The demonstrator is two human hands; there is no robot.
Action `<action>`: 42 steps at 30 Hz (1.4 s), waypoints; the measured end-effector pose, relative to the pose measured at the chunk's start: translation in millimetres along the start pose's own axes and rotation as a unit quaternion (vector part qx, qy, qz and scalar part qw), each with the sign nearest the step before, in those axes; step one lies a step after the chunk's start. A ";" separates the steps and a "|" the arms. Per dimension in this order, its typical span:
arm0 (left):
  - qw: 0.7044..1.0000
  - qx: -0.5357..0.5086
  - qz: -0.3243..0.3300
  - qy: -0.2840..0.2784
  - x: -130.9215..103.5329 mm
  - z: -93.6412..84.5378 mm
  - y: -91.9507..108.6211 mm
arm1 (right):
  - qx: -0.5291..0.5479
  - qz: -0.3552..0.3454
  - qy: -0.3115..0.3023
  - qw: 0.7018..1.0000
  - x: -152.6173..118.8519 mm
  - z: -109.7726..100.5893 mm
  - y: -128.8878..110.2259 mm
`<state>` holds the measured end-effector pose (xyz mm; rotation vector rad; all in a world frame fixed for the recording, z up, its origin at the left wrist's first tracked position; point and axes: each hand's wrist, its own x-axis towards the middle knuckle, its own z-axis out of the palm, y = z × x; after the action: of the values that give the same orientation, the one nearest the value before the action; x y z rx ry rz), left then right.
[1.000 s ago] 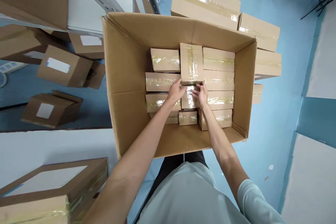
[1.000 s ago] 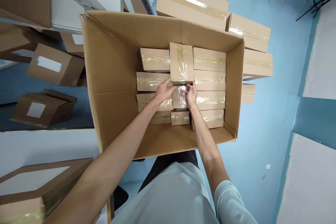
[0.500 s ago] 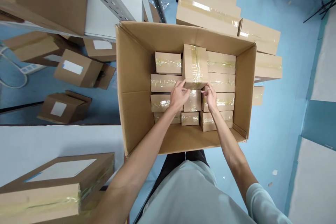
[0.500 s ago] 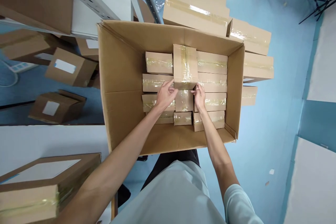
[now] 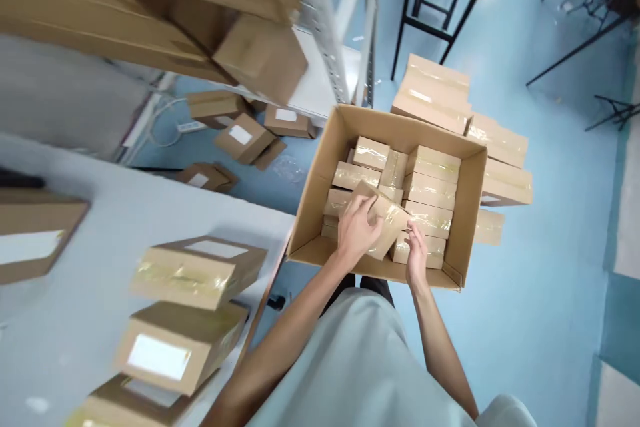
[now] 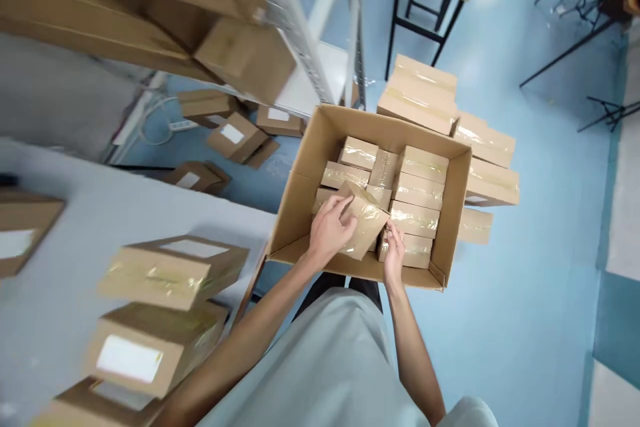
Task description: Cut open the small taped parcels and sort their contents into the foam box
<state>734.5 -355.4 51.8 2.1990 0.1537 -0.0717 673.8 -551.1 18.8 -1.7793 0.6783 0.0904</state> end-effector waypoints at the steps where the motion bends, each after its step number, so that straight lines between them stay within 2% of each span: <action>1: 1.000 0.008 -0.006 0.019 -12.4 -8.2 -3.1 | 0.005 0.001 -0.012 1.000 -9.8 2.3 -1.6; 4: 0.995 -0.009 -0.062 0.080 -53.3 -31.5 -14.2 | -0.002 -0.015 -0.097 0.995 -35.3 10.8 -15.2; 6: 0.985 -0.044 -0.111 0.124 -82.9 -49.6 -16.4 | -0.027 -0.058 -0.158 0.985 -52.6 16.0 -33.0; 10: 0.951 -0.110 -0.152 0.246 -144.6 -100.2 2.8 | -0.054 -0.182 -0.242 0.951 -96.3 23.4 -82.3; 13: 0.913 -0.116 -0.136 0.368 -195.5 -144.8 28.5 | -0.041 -0.264 -0.307 0.913 -136.2 31.7 -119.1; 16: 0.858 -0.070 -0.135 0.490 -250.3 -180.1 44.8 | -0.049 -0.305 -0.406 0.860 -181.2 51.7 -144.6; 18: 0.823 -0.032 -0.149 0.548 -286.5 -195.0 43.6 | -0.060 -0.304 -0.480 0.821 -215.1 72.8 -152.0; 20: 0.789 0.000 -0.169 0.591 -322.2 -204.6 32.0 | -0.066 -0.298 -0.542 0.783 -253.3 97.2 -151.1; 22: 0.753 0.027 -0.186 0.630 -359.3 -212.0 12.6 | -0.067 -0.296 -0.588 0.750 -296.0 121.1 -142.2; 25: 0.701 0.050 -0.215 0.678 -421.1 -224.2 -23.5 | -0.072 -0.297 -0.643 0.702 -365.5 151.4 -115.6; 30: 0.638 0.081 -0.255 0.722 -530.8 -248.4 -87.8 | -0.069 -0.269 -0.726 0.630 -475.0 194.6 -44.7; 33: 0.622 0.086 -0.257 0.735 -583.4 -258.3 -134.0 | -0.082 -0.232 -0.750 0.614 -522.2 223.0 4.0; 37: 0.613 0.044 -0.263 0.744 -626.5 -254.4 -216.5 | -0.143 -0.196 -0.754 0.610 -553.5 258.7 61.9; 40: 0.604 -0.039 -0.291 0.741 -640.7 -234.7 -277.6 | -0.197 -0.193 -0.751 0.600 -553.4 274.0 92.5; 42: 0.611 -0.109 -0.314 0.719 -644.1 -214.8 -303.6 | -0.230 -0.203 -0.745 0.592 -544.5 275.1 105.0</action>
<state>53.9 -59.0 5.5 1.3038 1.6955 1.2818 247.7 -103.4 53.8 -1.5579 -1.0743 1.3690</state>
